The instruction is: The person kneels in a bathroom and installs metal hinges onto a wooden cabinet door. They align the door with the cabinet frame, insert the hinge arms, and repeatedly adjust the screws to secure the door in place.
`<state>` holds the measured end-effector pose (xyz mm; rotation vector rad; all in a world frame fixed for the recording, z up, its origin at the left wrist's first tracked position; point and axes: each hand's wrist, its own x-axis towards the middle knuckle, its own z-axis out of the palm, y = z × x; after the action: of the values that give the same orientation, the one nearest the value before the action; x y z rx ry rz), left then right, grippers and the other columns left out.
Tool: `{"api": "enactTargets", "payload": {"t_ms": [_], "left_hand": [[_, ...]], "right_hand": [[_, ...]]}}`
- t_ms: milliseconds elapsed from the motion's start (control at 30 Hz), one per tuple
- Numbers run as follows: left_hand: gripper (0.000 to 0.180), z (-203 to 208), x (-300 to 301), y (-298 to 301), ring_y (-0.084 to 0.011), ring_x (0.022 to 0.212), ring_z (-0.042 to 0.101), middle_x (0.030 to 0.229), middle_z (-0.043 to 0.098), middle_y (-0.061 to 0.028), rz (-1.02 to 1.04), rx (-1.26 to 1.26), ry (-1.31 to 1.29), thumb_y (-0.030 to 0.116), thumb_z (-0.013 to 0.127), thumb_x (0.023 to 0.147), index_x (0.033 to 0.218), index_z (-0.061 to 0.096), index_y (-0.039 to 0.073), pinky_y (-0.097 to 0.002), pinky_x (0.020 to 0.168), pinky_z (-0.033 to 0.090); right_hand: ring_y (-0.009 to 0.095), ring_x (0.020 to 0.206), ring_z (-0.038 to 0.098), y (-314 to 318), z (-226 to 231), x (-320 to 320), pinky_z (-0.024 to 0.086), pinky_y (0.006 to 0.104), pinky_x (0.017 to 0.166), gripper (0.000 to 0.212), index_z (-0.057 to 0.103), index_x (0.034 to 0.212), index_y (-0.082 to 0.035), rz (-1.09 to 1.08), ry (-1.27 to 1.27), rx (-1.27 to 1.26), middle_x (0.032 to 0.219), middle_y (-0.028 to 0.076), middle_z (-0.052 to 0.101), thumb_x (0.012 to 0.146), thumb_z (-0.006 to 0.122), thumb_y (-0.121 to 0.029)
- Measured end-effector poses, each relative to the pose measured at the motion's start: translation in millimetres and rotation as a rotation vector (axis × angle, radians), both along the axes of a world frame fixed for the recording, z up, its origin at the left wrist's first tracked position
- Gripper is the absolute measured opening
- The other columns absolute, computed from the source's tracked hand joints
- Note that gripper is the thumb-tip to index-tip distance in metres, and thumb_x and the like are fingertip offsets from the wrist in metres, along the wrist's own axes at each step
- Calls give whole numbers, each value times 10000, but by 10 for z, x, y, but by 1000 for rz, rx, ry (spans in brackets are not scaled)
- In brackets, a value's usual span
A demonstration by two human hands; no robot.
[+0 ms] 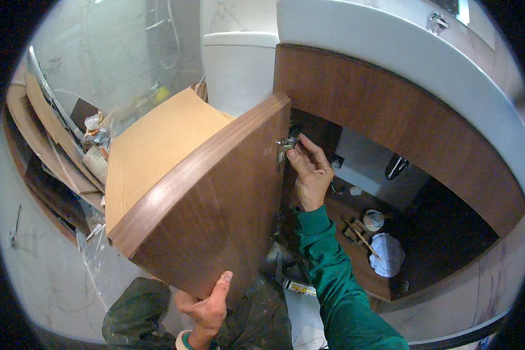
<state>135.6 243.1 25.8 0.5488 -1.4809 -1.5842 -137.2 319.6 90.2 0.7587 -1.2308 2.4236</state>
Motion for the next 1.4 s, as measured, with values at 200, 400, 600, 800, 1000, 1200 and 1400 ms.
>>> {"api": "enactTargets", "payload": {"t_ms": [200, 400, 600, 800, 1000, 1200, 1400], "left_hand": [[547, -36, -16, -76, -253, 951, 560, 1096, 580, -139, 26, -19, -12, -32, 764, 673, 1125, 460, 12, -406, 887, 457], [525, -101, -46, -131, -242, 942, 564, 1091, 584, -137, 81, -328, -18, -25, 775, 671, 1100, 472, -5, -388, 863, 465], [473, 53, -33, -125, -231, 895, 587, 1057, 607, -128, 6, -57, -45, -36, 765, 678, 1082, 520, -18, -372, 836, 479], [476, 110, -71, -153, -225, 855, 601, 1012, 623, -115, 28, -95, 14, -40, 755, 685, 1104, 530, -15, -365, 821, 486], [464, 51, -17, -242, -219, 844, 604, 979, 627, -105, -29, -190, 6, -51, 750, 684, 1094, 537, -11, -362, 804, 495], [471, 29, -61, -338, -208, 853, 603, 988, 621, -100, -11, -168, 15, -82, 748, 664, 1078, 536, -3, -346, 796, 506], [537, -61, -74, -400, -209, 854, 599, 1028, 605, -105, -5, -83, 21, -79, 752, 664, 1127, 492, 2, -363, 808, 506]], "right_hand": [[191, 966, 618, -48, 12, -9, 497, 304, 877, 403, 584, 1129, 51, -15, 51, 5, 1058, 136, 633, 757, 737, 11], [178, 943, 619, -50, 30, 11, 491, 298, 877, 406, 586, 1120, 47, -10, 14, 9, 1032, 122, 642, 751, 749, 1], [178, 937, 621, -103, 72, 30, 494, 301, 872, 394, 585, 1098, 39, -33, 22, -22, 1033, 120, 642, 743, 753, 7], [213, 952, 621, 2, 76, -74, 504, 328, 877, 408, 571, 1075, 14, 58, -27, 55, 1080, 119, 616, 713, 757, 44], [238, 991, 609, -23, 23, -83, 505, 346, 893, 410, 571, 1072, 13, 91, 37, -7, 1109, 129, 603, 708, 755, 52], [217, 991, 597, -75, -30, -104, 493, 349, 889, 408, 589, 1057, -1, -2, 55, 30, 1113, 118, 593, 696, 776, 33], [213, 1080, 541, -162, -123, -81, 467, 336, 905, 414, 612, 1029, -21, -120, 116, 46, 1225, 103, 511, 667, 809, 11]]}}
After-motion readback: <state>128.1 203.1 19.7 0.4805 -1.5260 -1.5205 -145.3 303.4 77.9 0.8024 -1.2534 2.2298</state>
